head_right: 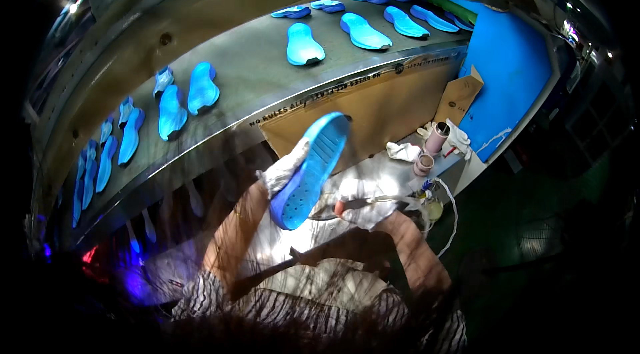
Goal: The person uses a handheld dispenser to apply a liquid adhesive to blue insoles, then places each insole onto a moving conveyor belt above the workstation.
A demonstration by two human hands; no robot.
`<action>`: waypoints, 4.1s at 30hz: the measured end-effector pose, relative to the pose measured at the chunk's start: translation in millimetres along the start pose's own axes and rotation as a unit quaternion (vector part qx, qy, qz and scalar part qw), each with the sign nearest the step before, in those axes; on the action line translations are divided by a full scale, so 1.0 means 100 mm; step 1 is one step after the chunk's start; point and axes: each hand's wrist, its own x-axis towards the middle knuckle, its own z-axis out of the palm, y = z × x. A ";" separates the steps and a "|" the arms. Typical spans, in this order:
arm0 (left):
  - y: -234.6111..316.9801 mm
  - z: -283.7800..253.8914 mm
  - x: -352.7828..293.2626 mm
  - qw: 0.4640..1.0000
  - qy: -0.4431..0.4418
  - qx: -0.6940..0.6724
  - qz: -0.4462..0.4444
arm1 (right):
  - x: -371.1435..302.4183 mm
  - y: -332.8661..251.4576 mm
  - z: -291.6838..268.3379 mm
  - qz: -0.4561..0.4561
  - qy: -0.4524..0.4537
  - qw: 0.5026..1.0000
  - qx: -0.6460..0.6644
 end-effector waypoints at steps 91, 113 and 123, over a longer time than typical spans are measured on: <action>-0.09 0.69 -0.27 0.818 -0.183 -0.527 0.142 | -0.25 -0.10 0.48 -0.166 0.199 0.965 0.042; 0.22 0.65 -0.28 0.888 -0.165 -0.399 0.160 | -0.43 -0.06 0.20 -0.039 0.046 0.996 0.063; 0.06 0.42 -0.01 0.916 -0.095 -0.389 -0.005 | -0.19 -0.28 0.11 -0.214 0.073 0.963 -0.144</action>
